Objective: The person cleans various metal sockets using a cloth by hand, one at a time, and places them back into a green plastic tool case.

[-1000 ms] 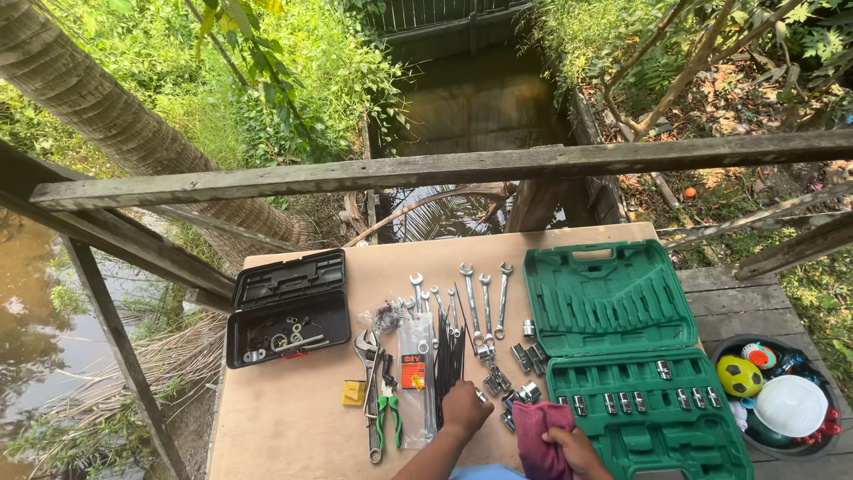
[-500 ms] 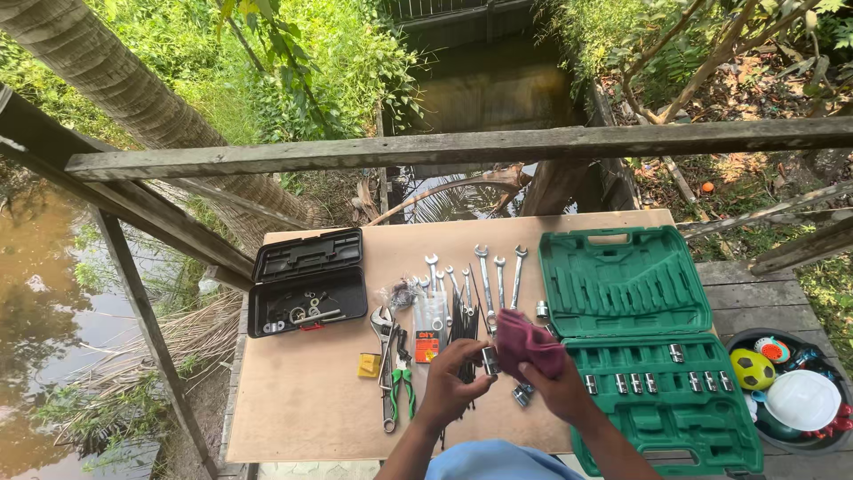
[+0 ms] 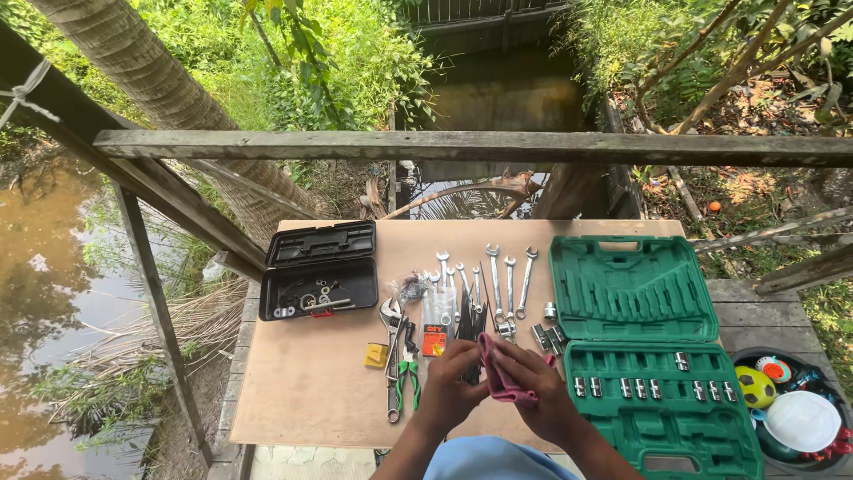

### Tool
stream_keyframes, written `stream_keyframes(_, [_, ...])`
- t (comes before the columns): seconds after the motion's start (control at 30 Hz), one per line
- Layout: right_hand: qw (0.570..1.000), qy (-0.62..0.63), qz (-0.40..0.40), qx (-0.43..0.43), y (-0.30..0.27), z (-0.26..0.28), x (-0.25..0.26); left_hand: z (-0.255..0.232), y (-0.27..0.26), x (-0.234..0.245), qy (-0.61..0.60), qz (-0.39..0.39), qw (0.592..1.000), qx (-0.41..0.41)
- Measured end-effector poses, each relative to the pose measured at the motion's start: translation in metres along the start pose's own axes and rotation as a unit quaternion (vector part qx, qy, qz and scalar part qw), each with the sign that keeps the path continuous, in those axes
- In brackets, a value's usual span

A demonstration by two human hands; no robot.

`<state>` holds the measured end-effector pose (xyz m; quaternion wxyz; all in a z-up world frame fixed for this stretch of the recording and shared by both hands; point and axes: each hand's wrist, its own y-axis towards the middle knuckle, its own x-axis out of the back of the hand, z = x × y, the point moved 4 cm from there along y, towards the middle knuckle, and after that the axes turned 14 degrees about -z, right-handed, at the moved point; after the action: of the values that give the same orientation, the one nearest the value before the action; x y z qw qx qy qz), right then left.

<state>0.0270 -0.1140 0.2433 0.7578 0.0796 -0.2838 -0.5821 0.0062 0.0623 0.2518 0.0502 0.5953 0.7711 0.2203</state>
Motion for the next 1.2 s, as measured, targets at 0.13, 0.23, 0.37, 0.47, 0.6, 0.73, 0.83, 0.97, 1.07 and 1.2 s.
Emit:
stream_keyframes(0.13, [0.998, 0.002, -0.012, -0.069, -0.002, -0.007, 0.0, -0.003, 0.006, 0.002, 0.002, 0.03, 0.999, -0.032])
stream_keyframes(0.23, [0.999, 0.004, -0.019, -0.031, -0.006, -0.014, 0.005, 0.007, 0.007, 0.002, -0.023, -0.022, 0.999, 0.012])
stream_keyframes(0.37, [0.993, 0.085, -0.02, -0.077, -0.027, -0.058, 0.015, 0.024, 0.007, 0.006, -0.092, -0.056, 0.99, 0.091])
stream_keyframes(0.47, [0.972, 0.113, -0.076, -0.191, -0.053, -0.092, 0.017, 0.026, 0.01, 0.002, -0.313, -0.037, 0.932, 0.181])
stream_keyframes(0.6, [0.891, 0.232, -0.155, -0.359, -0.071, -0.115, 0.014, 0.006, 0.013, 0.0, -0.322, 0.003, 0.93, 0.176])
stream_keyframes(0.73, [0.889, 0.261, -0.146, -0.348, -0.066, -0.094, 0.013, -0.02, 0.019, 0.003, -0.12, 0.042, 0.992, -0.017])
stream_keyframes(0.83, [0.869, 0.4, -0.098, -0.274, -0.053, -0.067, 0.005, -0.029, 0.017, -0.005, -0.06, 0.049, 0.995, -0.061])
stream_keyframes(0.97, [0.698, 0.548, -0.151, -0.436, -0.05, -0.056, -0.001, -0.034, 0.021, -0.001, -0.009, 0.034, 0.997, -0.076])
stream_keyframes(1.07, [0.807, 0.415, -0.067, -0.414, -0.046, -0.054, 0.0, -0.044, 0.02, -0.002, 0.071, 0.079, 0.983, -0.148])
stream_keyframes(1.2, [0.859, 0.325, -0.011, -0.395, -0.049, -0.056, -0.008, -0.052, 0.019, -0.008, 0.127, 0.16, 0.975, -0.091])
